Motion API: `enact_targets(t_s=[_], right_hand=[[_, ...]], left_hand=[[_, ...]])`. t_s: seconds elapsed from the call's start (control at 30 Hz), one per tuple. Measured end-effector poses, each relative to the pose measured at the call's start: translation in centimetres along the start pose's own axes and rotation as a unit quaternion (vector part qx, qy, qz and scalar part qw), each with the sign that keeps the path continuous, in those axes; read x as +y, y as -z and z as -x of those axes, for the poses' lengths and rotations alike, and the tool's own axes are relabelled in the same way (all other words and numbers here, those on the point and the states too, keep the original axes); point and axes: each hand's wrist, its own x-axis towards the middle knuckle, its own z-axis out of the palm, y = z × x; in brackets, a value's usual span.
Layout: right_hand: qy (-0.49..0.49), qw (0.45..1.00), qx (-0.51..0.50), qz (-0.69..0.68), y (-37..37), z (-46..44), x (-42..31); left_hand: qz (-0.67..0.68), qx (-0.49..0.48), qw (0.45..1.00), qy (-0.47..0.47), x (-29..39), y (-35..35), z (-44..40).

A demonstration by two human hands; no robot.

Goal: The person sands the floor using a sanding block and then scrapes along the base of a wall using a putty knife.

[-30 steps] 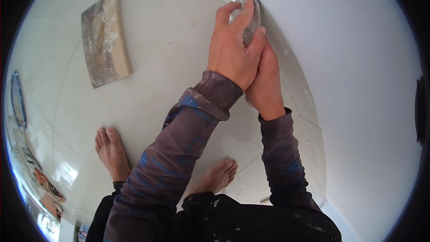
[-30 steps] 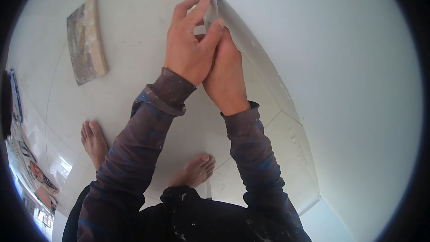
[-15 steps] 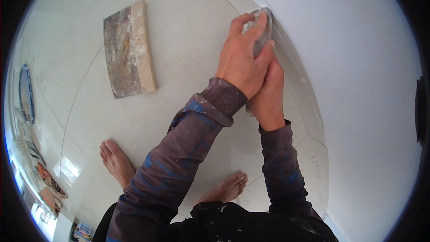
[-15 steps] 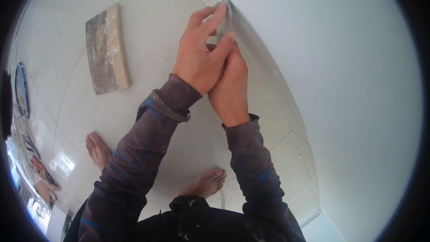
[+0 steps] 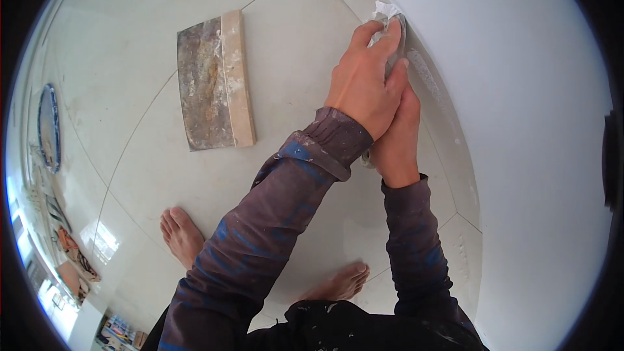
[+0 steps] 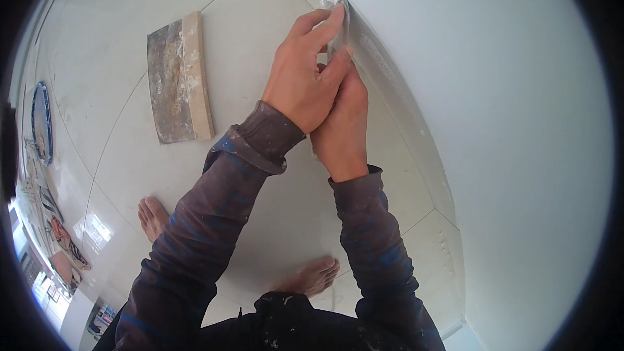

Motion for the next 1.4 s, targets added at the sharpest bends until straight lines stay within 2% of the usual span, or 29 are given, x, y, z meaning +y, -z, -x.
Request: enact_targets(t_s=[0.03,0.1,0.17,0.23,0.27,0.33,0.4,0.63,0.73,0.77,0.83,1.03,1.07,1.17,1.23,1.27,1.33,1.37,1.4], right_hand=[[-0.001,1.000,0.000,0.001,0.0,-0.2,0.1],[0.070,0.992,-0.016,0.099,-0.1,-0.8,0.3],[0.079,0.993,-0.034,0.081,-0.6,-2.3,-0.4],[0.091,0.992,-0.056,0.061,-1.6,-3.2,-0.9],[0.109,0.988,-0.048,0.094,-2.3,-3.6,-1.0],[0.133,0.982,-0.044,0.123,-3.5,-4.4,-1.1],[0.085,0.994,-0.030,0.065,-4.2,-4.6,-0.8],[0.086,0.995,-0.033,0.042,-5.2,-6.4,-0.9],[0.055,0.998,-0.037,-0.008,-6.0,-7.4,-1.2],[0.059,0.997,-0.043,0.004,-6.3,-7.8,-1.2],[0.063,0.997,-0.050,0.015,-6.9,-8.5,-1.2],[0.059,0.994,-0.045,0.075,-8.2,-10.2,-1.0],[0.084,0.991,-0.061,0.087,-8.2,-10.5,-0.7],[0.101,0.983,-0.103,0.111,-7.7,-12.1,-0.5],[0.085,0.981,-0.126,0.121,-6.4,-11.9,0.2],[0.121,0.972,-0.145,0.140,-5.9,-11.4,0.3],[0.154,0.962,-0.158,0.159,-4.2,-9.1,0.0],[0.052,0.978,-0.188,0.072,-3.2,-6.9,-0.7],[-0.001,0.979,-0.203,0.027,-2.3,-4.7,-0.6]], left_hand=[[-0.007,0.002,1.000,-0.001,0.0,0.0,-0.1],[-0.019,0.026,0.999,-0.027,-0.8,-0.1,-0.7],[-0.032,0.050,0.997,-0.054,-1.2,0.4,-1.9],[0.005,0.055,0.998,-0.001,-0.8,1.8,-3.5],[0.002,0.059,0.998,-0.005,-1.0,2.2,-3.9],[-0.041,0.048,0.996,-0.057,-1.9,3.1,-4.5],[-0.051,0.045,0.997,-0.047,-1.8,3.9,-4.9],[-0.047,0.067,0.996,-0.038,-2.6,4.3,-6.3],[-0.069,0.087,0.992,-0.059,-3.4,4.8,-7.5],[-0.070,0.087,0.992,-0.059,-3.2,5.2,-7.5],[-0.058,0.005,0.998,-0.031,-2.7,6.3,-7.4],[-0.028,0.043,0.996,-0.075,-3.3,8.7,-8.6],[-0.030,0.043,0.996,-0.074,-3.3,8.9,-8.8],[-0.047,0.029,0.996,-0.074,-1.7,8.5,-9.7],[-0.004,-0.024,0.999,-0.028,0.4,7.8,-10.0],[-0.002,-0.028,0.999,-0.033,-0.2,7.2,-9.3],[0.058,0.142,0.986,0.061,-3.4,5.5,-6.1],[0.062,0.137,0.988,0.032,-3.7,4.5,-4.4],[0.065,0.131,0.989,0.002,-3.8,3.5,-2.6]])
